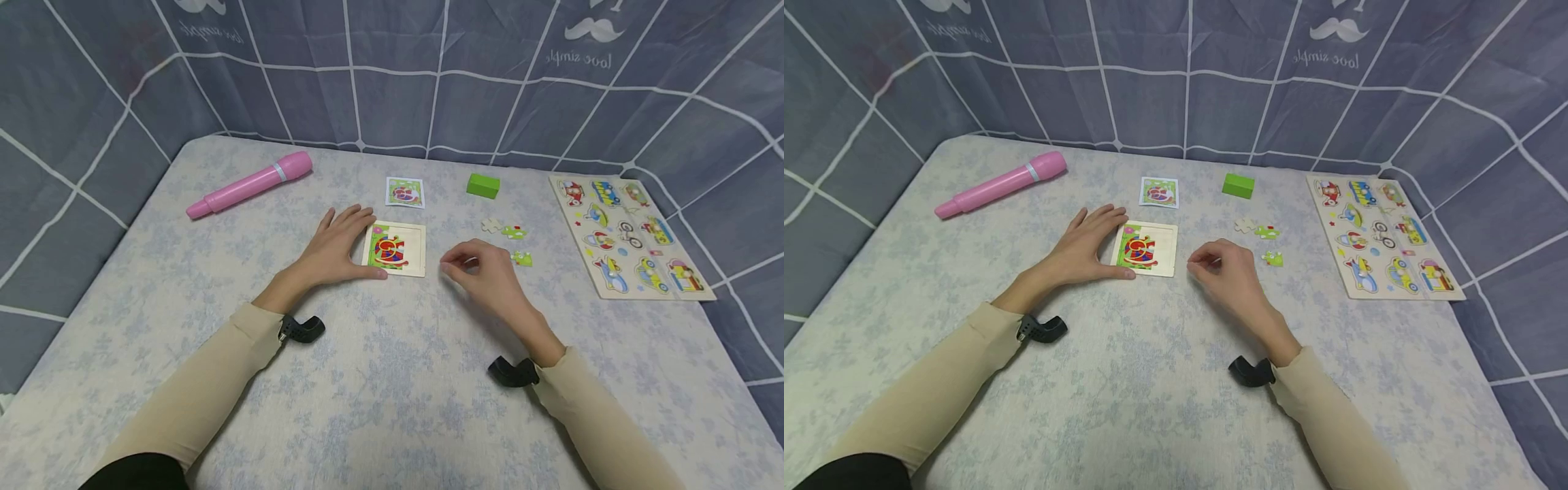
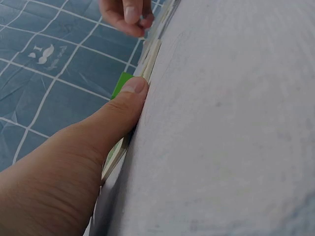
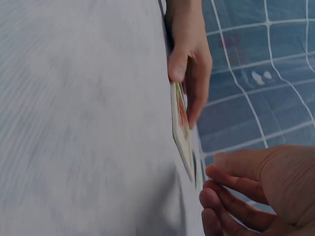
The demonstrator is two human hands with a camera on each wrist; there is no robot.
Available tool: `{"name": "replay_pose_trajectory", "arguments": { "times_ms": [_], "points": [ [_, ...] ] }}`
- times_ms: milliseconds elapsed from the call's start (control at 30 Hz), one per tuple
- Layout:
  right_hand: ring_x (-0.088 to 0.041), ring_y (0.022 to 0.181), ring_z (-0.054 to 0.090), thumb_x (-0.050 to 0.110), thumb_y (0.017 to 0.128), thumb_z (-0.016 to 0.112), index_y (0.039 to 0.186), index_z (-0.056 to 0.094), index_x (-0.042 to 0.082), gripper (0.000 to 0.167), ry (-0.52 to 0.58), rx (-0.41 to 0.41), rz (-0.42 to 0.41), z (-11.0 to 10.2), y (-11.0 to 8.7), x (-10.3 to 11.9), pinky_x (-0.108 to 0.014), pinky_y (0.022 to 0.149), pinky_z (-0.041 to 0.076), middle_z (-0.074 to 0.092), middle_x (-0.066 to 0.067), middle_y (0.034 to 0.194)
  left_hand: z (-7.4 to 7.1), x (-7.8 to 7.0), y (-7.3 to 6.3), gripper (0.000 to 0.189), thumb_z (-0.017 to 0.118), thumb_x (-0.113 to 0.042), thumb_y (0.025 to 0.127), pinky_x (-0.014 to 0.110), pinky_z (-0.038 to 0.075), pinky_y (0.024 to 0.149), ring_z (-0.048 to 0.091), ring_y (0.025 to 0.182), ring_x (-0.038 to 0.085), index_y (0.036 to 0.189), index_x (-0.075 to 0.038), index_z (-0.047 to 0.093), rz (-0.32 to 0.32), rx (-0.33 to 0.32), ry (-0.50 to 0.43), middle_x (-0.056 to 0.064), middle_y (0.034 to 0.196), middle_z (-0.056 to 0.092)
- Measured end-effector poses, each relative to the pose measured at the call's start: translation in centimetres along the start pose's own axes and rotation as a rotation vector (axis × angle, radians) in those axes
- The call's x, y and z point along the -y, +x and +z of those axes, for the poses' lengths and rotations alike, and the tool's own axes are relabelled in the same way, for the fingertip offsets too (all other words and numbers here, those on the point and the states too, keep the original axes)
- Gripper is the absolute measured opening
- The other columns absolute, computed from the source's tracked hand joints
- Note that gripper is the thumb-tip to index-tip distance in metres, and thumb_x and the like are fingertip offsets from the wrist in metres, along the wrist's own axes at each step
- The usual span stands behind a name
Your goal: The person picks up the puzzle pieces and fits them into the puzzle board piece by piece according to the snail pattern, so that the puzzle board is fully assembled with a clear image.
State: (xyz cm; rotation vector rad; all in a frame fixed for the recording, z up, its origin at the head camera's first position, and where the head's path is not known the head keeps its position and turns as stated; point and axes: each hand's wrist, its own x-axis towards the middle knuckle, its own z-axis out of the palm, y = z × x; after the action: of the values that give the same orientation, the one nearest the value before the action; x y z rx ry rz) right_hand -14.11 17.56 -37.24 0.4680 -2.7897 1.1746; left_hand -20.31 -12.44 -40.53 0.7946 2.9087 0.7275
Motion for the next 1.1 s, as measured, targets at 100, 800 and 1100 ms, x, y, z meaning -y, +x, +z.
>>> {"name": "replay_pose_trajectory", "arguments": {
  "times_ms": [100, 800, 1100],
  "points": [
    [-0.025, 0.09, 0.072, 0.01, 0.095, 0.079, 0.102, 0.08, 0.007, 0.008, -0.01, -0.016, 0.028, -1.4, -0.9, -1.2, -0.043, 0.085, 0.063, 0.078, -0.01, 0.1, 0.1, 0.0, 0.1, 0.114, 0.086, -0.065, 0.075, 0.056, -0.001, 0.133, 0.017, 0.164, 0.029, 0.162, -0.007, 0.039, 0.001, 0.001, 0.003, 0.011, 0.172, 0.033],
    [-0.023, 0.096, 0.068, 0.025, 0.087, 0.089, 0.119, 0.074, 0.004, 0.041, -0.092, 0.164, 0.204, -7.3, -3.7, -5.4, -0.012, 0.079, 0.053, 0.074, -0.012, 0.106, 0.0, -0.1, 0.2, 0.115, 0.086, -0.066, 0.075, 0.055, -0.002, 0.134, 0.017, 0.164, 0.028, 0.162, -0.008, 0.039, 0.001, 0.004, 0.007, 0.01, 0.172, 0.033],
    [-0.017, 0.085, 0.063, 0.013, 0.085, 0.09, 0.112, 0.074, 0.002, 0.034, -0.084, 0.154, 0.169, -6.5, -3.9, -5.4, -0.014, 0.074, 0.052, 0.071, -0.011, 0.095, 0.1, 0.1, 0.1, 0.115, 0.086, -0.066, 0.075, 0.056, -0.001, 0.134, 0.017, 0.164, 0.028, 0.162, -0.007, 0.039, 0.0, 0.002, 0.01, 0.01, 0.172, 0.033]
  ]
}}
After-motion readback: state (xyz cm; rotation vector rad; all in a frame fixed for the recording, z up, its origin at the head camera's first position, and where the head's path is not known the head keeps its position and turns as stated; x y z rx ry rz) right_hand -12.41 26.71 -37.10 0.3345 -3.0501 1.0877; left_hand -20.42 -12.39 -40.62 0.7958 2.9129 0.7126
